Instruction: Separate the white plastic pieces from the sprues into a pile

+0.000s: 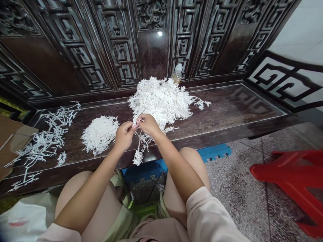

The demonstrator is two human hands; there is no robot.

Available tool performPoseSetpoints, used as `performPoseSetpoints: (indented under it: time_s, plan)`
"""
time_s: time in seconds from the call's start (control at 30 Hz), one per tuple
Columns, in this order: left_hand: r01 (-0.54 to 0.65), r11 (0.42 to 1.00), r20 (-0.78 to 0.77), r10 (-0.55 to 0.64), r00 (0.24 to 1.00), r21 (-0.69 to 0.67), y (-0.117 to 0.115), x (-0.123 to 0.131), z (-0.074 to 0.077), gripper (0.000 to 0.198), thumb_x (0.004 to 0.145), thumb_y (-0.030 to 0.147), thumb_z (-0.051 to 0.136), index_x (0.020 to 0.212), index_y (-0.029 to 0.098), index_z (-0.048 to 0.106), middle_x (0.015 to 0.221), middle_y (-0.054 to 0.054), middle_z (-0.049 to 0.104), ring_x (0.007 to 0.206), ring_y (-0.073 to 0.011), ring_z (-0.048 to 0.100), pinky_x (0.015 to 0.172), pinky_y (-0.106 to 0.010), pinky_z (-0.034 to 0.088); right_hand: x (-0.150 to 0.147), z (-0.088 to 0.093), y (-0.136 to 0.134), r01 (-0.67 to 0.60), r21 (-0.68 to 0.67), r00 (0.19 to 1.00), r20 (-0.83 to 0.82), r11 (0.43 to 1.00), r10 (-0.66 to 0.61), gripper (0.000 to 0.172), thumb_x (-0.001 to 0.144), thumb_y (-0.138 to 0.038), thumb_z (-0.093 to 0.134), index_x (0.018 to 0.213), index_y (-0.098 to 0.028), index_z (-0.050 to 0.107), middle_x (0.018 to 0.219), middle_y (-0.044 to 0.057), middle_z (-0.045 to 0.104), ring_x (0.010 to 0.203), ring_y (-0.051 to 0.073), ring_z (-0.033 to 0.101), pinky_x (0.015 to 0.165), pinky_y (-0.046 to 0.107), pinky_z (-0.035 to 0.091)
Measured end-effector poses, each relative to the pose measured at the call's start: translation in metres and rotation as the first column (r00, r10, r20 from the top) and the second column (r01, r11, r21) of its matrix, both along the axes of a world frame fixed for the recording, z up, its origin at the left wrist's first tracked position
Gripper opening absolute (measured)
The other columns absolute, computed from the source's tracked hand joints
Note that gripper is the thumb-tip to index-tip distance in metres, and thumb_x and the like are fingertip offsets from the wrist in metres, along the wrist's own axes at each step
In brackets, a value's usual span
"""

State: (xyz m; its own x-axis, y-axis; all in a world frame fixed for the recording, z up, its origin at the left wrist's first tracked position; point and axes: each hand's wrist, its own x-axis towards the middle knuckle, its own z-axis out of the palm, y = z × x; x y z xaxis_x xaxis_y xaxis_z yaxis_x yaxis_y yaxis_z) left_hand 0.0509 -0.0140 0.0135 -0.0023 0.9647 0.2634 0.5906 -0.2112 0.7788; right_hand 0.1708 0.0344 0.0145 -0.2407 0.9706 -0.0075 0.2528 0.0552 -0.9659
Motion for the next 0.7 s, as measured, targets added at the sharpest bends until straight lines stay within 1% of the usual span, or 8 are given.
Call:
performPoseSetpoints:
  time_s: [0.1,0.27,0.37,0.4,0.43,0.5,0.6,0.7]
  plan:
    - [-0.008,0.997,-0.028,0.01,1.0,0.082,0.002,0.003,0.001,0.029,0.077,0.024,0.044,0.052,0.018,0.031,0.055,0.002,0.036,0.061,-0.0125,0.036,0.059,-0.025,0.027,-0.006,-0.005,-0.002,0.104,0.075,0.994,0.032,0.992,-0.106,0.008,0.065,-0.021,0.049,0.059,-0.016,0.05,0.057,-0.002,0.047,0.056,0.009,0.043,0.054,0.022,0.035]
    - [0.021,0.999,0.142,-0.026,0.99,0.033,-0.001,0.008,-0.001,0.025,0.076,0.021,0.043,0.053,0.017,0.032,0.056,0.003,0.033,0.056,-0.0105,0.033,0.054,-0.023,0.026,-0.009,-0.011,-0.002,0.232,0.123,0.971,0.031,0.965,-0.238,0.006,0.064,-0.017,0.047,0.058,-0.016,0.049,0.057,-0.002,0.047,0.057,0.009,0.043,0.054,0.021,0.033]
    - [0.242,0.97,0.214,-0.233,0.949,-0.017,-0.014,0.018,0.001,0.025,0.077,0.026,0.044,0.055,0.017,0.036,0.058,0.002,0.036,0.058,-0.0104,0.036,0.055,-0.022,0.028,0.004,-0.01,0.014,0.403,0.161,0.91,0.035,0.901,-0.413,0.004,0.063,-0.012,0.046,0.062,-0.016,0.049,0.059,-0.002,0.047,0.056,0.009,0.044,0.054,0.021,0.033]
    - [0.313,0.949,0.233,-0.296,0.926,-0.038,-0.017,0.021,0.001,0.026,0.077,0.029,0.045,0.055,0.017,0.037,0.058,0.002,0.037,0.059,-0.0106,0.037,0.056,-0.022,0.029,0.01,-0.008,0.02,0.482,0.15,0.871,0.021,0.863,-0.491,0.004,0.064,-0.012,0.047,0.062,-0.016,0.048,0.06,-0.002,0.047,0.055,0.009,0.045,0.054,0.022,0.034]
    - [0.342,0.938,0.258,-0.317,0.913,-0.058,-0.018,0.021,0.002,0.026,0.077,0.031,0.045,0.056,0.016,0.039,0.058,0.002,0.038,0.059,-0.0107,0.038,0.056,-0.022,0.03,0.015,-0.005,0.026,0.49,0.083,0.871,0.002,0.868,-0.492,0.004,0.066,-0.015,0.048,0.063,-0.015,0.049,0.059,-0.002,0.047,0.053,0.009,0.045,0.053,0.022,0.035]
    - [0.244,0.966,0.31,-0.206,0.928,-0.09,-0.015,0.016,0.003,0.027,0.077,0.036,0.046,0.059,0.017,0.043,0.057,0.003,0.039,0.058,-0.0106,0.038,0.055,-0.022,0.03,0.022,-0.001,0.032,0.365,-0.064,0.928,-0.057,0.929,-0.368,0.005,0.067,-0.018,0.051,0.064,-0.015,0.051,0.058,-0.002,0.049,0.05,0.009,0.048,0.054,0.023,0.037]
    - [-0.04,0.991,0.382,0.085,0.92,-0.124,0.001,-0.006,0.005,0.027,0.078,0.04,0.043,0.063,0.017,0.045,0.055,0.003,0.039,0.055,-0.01,0.038,0.055,-0.022,0.03,0.018,0.005,0.026,0.144,-0.182,0.981,-0.102,0.973,-0.164,0.009,0.068,-0.023,0.057,0.068,-0.014,0.055,0.061,0.0,0.055,0.052,0.009,0.052,0.057,0.024,0.039]
    - [-0.108,0.974,0.423,0.184,0.887,-0.198,0.01,-0.025,0.004,0.029,0.076,0.042,0.046,0.06,0.018,0.044,0.054,0.004,0.04,0.054,-0.0093,0.039,0.057,-0.021,0.031,0.006,0.006,0.012,-0.02,-0.24,0.991,-0.13,0.971,-0.011,0.011,0.065,-0.023,0.062,0.066,-0.013,0.056,0.061,0.001,0.058,0.055,0.01,0.056,0.057,0.023,0.039]
